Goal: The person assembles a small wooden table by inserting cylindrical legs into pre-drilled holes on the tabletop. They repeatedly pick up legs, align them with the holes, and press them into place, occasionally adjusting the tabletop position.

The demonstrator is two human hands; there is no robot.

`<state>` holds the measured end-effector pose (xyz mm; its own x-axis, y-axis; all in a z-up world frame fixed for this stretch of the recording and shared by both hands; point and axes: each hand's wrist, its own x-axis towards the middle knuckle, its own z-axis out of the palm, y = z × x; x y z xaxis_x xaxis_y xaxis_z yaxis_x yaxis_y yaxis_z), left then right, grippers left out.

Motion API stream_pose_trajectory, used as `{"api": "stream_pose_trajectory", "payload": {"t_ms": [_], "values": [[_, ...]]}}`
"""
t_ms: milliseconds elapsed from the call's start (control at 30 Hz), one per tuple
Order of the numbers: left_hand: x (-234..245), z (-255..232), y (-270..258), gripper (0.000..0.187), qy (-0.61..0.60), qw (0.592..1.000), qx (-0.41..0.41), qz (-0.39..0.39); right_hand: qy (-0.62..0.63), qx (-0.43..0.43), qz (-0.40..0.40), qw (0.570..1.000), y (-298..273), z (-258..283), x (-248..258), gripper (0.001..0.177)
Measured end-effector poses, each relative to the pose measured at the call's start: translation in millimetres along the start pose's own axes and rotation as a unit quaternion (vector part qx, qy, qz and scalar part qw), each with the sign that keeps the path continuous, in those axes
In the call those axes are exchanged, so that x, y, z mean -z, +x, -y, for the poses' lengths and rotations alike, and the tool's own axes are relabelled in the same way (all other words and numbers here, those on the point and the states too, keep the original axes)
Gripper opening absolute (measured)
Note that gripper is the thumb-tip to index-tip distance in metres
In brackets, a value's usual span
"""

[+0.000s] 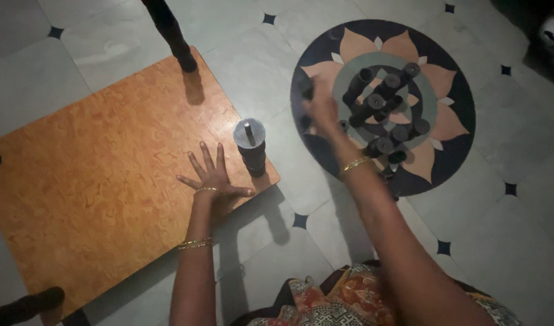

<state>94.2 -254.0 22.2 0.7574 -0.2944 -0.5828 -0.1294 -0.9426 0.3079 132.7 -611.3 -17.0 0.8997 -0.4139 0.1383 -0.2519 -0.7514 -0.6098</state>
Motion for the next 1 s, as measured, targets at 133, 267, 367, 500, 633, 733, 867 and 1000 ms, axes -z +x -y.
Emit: {"api": "stream_pose_trajectory", "payload": {"t_ms": [133,267,367,500,633,733,867,1000], "values": [[2,0,-6,0.167,-0.014,1.000,-0.012,-0.013,0.002,-0.042,-0.075,0.996,36,-25,40,0.067],[4,-3,-10,0.165,-0.017,1.000,-0.015,-0.018,0.008,-0.073,-0.058,0.996,35,-58,40,0.070],[8,-6,-12,0.163,-0.008,1.000,-0.015,-0.013,0.006,-0.124,-0.016,0.992,29,-75,31,0.075],[13,-12,-12,0.163,-0.012,1.000,0.002,0.004,0.033,-0.095,-0.039,0.994,25,-88,29,0.081],[15,-10,-22,0.161,-0.028,0.999,-0.014,-0.022,0.007,-0.088,-0.022,0.996,23,-81,35,0.087],[17,-12,-24,0.161,-0.039,0.999,-0.012,-0.022,-0.010,-0.065,-0.011,0.998,18,-59,49,0.097],[13,-10,-25,0.161,-0.046,0.998,-0.013,-0.033,-0.203,0.125,-0.067,0.969,5,-4,64,0.084],[12,-7,-26,0.159,-0.053,0.997,-0.018,-0.048,-0.268,0.244,-0.011,0.932,-3,81,66,0.072]]}}
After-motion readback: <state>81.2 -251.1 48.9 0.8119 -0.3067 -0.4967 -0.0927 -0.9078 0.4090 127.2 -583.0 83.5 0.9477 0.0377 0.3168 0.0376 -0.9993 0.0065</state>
